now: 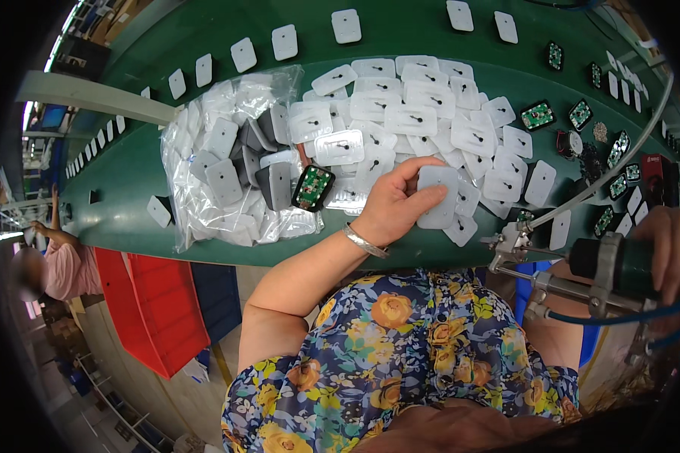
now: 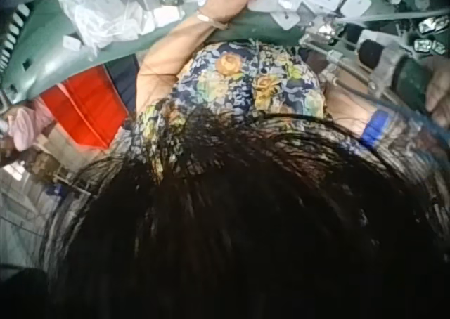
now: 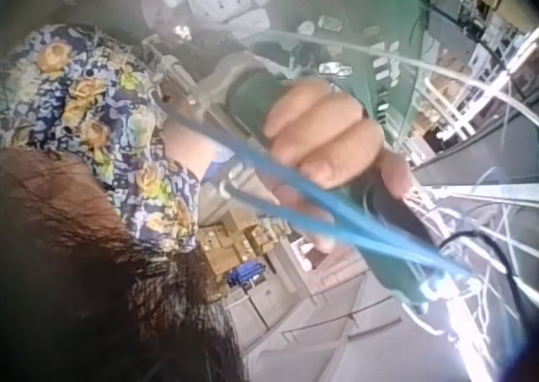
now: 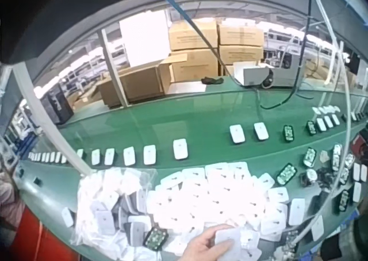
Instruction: Assemble electronic components by placing PCB boards into plastic housings and using a pneumatic press.
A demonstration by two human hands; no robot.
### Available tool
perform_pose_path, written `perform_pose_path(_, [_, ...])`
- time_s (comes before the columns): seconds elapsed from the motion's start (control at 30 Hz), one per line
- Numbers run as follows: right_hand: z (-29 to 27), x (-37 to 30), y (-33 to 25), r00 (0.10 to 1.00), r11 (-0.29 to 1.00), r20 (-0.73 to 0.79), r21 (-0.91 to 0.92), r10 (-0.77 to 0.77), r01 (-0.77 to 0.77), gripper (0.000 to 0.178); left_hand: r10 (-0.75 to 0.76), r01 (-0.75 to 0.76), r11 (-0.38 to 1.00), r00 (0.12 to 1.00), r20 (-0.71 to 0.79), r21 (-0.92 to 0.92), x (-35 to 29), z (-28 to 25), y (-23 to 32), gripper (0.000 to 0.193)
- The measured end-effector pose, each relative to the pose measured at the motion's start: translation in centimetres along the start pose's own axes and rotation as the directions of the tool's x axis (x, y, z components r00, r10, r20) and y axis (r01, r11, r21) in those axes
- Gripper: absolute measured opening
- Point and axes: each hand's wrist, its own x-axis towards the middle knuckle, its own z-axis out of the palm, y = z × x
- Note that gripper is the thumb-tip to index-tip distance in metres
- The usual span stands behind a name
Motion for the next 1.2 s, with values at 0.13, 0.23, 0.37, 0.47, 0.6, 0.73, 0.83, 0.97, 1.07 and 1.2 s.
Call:
perform_pose_path(0.13, [1.4, -0.4, -1.6, 0.976, 0.988, -0.198, -0.142, -0.091, 0.063, 0.067, 0.072, -0.070, 0.962, 0.997, 0.002, 0.266, 3.0, 1.0, 4.6, 0.037])
perform_pose_path(0.23, [0.9, 0.8, -0.9, 0.881, 0.942, -0.376, -0.276, -0.287, 0.190, 0.004, 0.343, -0.237, 0.815, 0.933, -0.112, 0.528, 10.0, -1.4, 9.1, 0.042])
perform_pose_path(0.37, [-0.2, -0.9, -4.5, 0.984, 0.973, -0.151, -0.223, -0.095, 0.060, 0.031, 0.381, -0.058, 0.640, 0.890, -0.251, 0.766, 21.2, -5.3, 9.9, 0.052])
perform_pose_path(0.47, [-0.8, -0.3, -6.5, 0.988, 0.958, -0.146, -0.288, -0.054, 0.010, 0.053, 0.277, 0.068, 0.580, 0.921, -0.274, 0.812, 26.8, -8.3, 7.5, 0.050])
perform_pose_path(0.6, [-5.0, -3.6, -7.7, 0.949, 0.946, -0.295, -0.324, -0.112, 0.011, 0.044, 0.284, 0.277, -0.148, 0.931, -0.228, 0.949, 30.8, -3.6, 10.8, 0.058])
perform_pose_path(0.73, [-10.3, -6.5, -8.9, 0.960, 0.941, -0.240, -0.333, -0.146, 0.060, 0.028, 0.422, 0.131, 0.085, 0.893, -0.155, 0.988, 36.3, 0.5, 10.1, 0.062])
perform_pose_path(0.83, [-12.0, -6.0, -8.2, 0.952, 0.948, -0.254, -0.305, -0.172, 0.090, 0.034, 0.180, 0.244, 0.212, 0.942, -0.283, 0.946, 40.4, 0.3, 9.4, 0.062])
perform_pose_path(0.97, [-13.6, -5.4, -6.3, 0.952, 0.956, -0.248, -0.274, -0.178, 0.108, 0.042, 0.140, 0.199, 0.312, 0.957, -0.253, 0.929, 41.7, -0.1, 7.6, 0.057])
perform_pose_path(1.07, [-13.7, -4.0, -6.0, 0.960, 0.955, -0.201, -0.262, -0.192, 0.136, 0.049, 0.238, 0.153, 0.350, 0.940, -0.245, 0.924, 40.9, 1.2, 7.7, 0.061])
perform_pose_path(1.2, [-11.3, -3.5, -3.8, 0.968, 0.970, -0.178, -0.201, -0.175, 0.138, 0.057, 0.126, -0.016, 0.764, 0.984, -0.125, 0.645, 31.6, 0.3, 7.8, 0.057])
